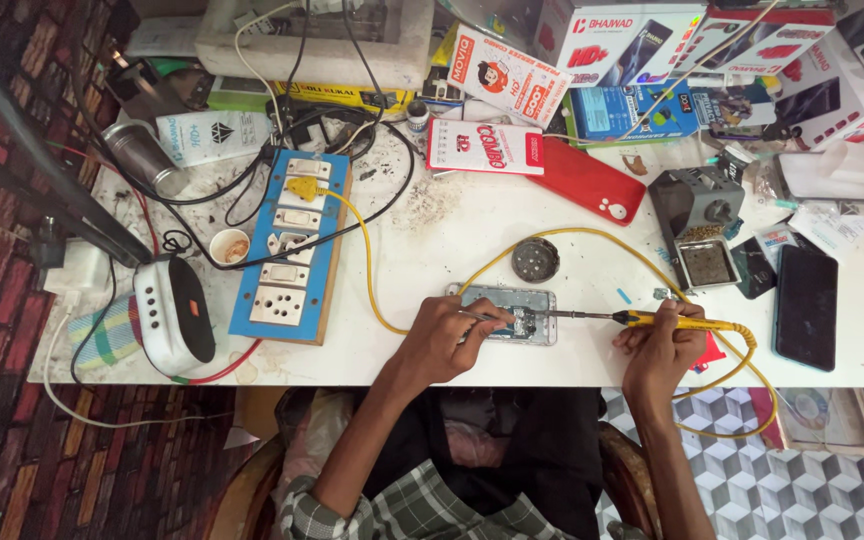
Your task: The person uses a soldering iron and tweezers to work on a small circuit board placed on a white surface. They repeatedly apply heat and adjust components on the board throughout the clip.
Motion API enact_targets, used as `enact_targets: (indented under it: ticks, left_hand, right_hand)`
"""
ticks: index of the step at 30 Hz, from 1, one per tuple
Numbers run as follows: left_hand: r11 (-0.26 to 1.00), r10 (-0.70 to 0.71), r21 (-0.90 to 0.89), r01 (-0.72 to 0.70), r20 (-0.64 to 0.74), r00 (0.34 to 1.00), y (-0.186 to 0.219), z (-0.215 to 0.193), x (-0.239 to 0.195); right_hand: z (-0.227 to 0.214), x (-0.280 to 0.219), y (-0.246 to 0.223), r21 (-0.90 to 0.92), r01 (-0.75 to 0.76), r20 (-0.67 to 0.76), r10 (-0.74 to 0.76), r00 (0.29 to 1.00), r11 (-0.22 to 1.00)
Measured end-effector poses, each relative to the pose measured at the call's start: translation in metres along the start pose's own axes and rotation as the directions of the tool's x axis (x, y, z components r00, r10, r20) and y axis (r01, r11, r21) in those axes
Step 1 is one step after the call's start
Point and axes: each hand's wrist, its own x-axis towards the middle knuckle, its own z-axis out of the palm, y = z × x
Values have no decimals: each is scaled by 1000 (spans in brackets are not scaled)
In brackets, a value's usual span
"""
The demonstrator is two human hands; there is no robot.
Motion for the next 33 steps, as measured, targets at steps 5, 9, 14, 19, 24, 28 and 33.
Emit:
enact_targets:
  ticks: [5,9,14,19,24,28,33]
  left_hand:
    - [999,-32,19,31,26,999,0,1,1]
    - [999,-2,51,2,10,1000,0,-1,-1]
    - [1000,14,23,-14,2,1000,3,-1,1]
    - [999,20,34,-20,1,1000,2,-2,3]
    - [1000,15,26,-15,8,1000,2,-1,1]
    - [1000,26,14,-26,-8,1000,1,0,1]
    - [1000,-20,24,20,11,1000,1,0,1]
  right_hand:
    - [-1,2,1,-11,-2,15,3,1000,1000]
    - [-1,3,4,-5,0,17,0,1000,1000]
    - [-2,4,4,49,-3,9,3,1000,999]
    - [-1,5,3,29,-9,24,9,1000,1000]
    - [-1,3,4,-10,-21,9,21,1000,1000]
    - [-2,4,3,66,-10,-31,12,999,998]
    - [-1,3,2,110,19,-43,-14,999,994]
